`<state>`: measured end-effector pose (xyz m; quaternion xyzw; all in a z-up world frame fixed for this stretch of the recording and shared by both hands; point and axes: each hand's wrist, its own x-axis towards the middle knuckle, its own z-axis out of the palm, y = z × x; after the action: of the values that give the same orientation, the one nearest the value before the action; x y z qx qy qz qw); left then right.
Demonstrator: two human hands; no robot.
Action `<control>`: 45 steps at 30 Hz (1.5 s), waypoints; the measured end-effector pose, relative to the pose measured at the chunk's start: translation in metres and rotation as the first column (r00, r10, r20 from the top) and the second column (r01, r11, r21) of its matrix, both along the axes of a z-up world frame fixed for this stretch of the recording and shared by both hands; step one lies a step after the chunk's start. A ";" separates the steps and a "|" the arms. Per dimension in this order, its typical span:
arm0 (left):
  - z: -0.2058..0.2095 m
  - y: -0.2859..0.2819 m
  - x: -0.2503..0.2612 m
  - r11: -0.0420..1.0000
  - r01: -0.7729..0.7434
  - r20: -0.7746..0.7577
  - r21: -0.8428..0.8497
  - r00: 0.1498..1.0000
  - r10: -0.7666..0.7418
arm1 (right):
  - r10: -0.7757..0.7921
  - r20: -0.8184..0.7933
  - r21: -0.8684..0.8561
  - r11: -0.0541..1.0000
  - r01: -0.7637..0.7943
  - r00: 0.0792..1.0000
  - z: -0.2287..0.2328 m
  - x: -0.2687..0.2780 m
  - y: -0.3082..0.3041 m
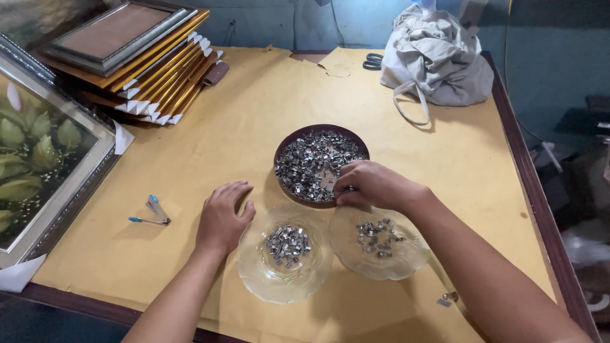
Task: Sorting small metal components from a large bowl into two smaller glass bowls.
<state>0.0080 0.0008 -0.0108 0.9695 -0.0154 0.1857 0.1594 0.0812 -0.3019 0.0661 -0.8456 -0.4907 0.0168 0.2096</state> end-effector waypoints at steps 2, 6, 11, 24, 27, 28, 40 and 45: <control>0.002 0.000 -0.001 1.000 0.000 -0.023 -0.013 1.000 0.000 | 0.005 0.010 0.016 1.000 -0.005 1.000 -0.002 -0.002 0.002; 0.003 0.000 -0.001 1.000 -0.001 -0.056 -0.026 0.998 0.000 | -0.054 -0.018 0.085 0.995 0.056 0.998 0.009 -0.009 0.004; 0.002 0.000 0.000 1.000 -0.011 -0.092 -0.011 0.996 0.010 | -0.348 -0.191 -0.258 0.920 0.295 0.918 0.043 -0.015 -0.016; 0.007 0.009 -0.002 0.908 -0.011 -0.191 -0.420 0.979 -0.076 | -0.572 -0.288 -0.382 0.804 0.456 0.768 0.011 0.006 -0.017; 0.023 0.005 -0.003 0.976 0.066 -0.257 -0.207 0.959 -0.120 | -0.564 -0.304 -0.341 0.817 0.465 0.768 0.001 0.010 -0.018; 0.022 0.005 -0.002 0.976 0.069 -0.257 -0.206 0.959 -0.122 | -0.566 -0.304 -0.340 0.816 0.467 0.767 0.001 0.009 -0.018; 0.023 0.007 0.002 0.940 0.042 -0.333 -0.340 0.929 -0.162 | -0.616 -0.265 -0.271 0.786 0.556 0.742 -0.003 0.016 -0.017; 0.020 0.008 0.006 0.881 -0.093 -0.291 -0.463 0.955 -0.053 | -0.579 -0.403 -0.261 0.815 0.517 0.709 0.043 -0.005 -0.017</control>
<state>0.0140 0.0090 0.0092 0.9182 0.0643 0.0385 0.3890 0.0758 -0.3188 0.1090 -0.9350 -0.1500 0.1873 0.2613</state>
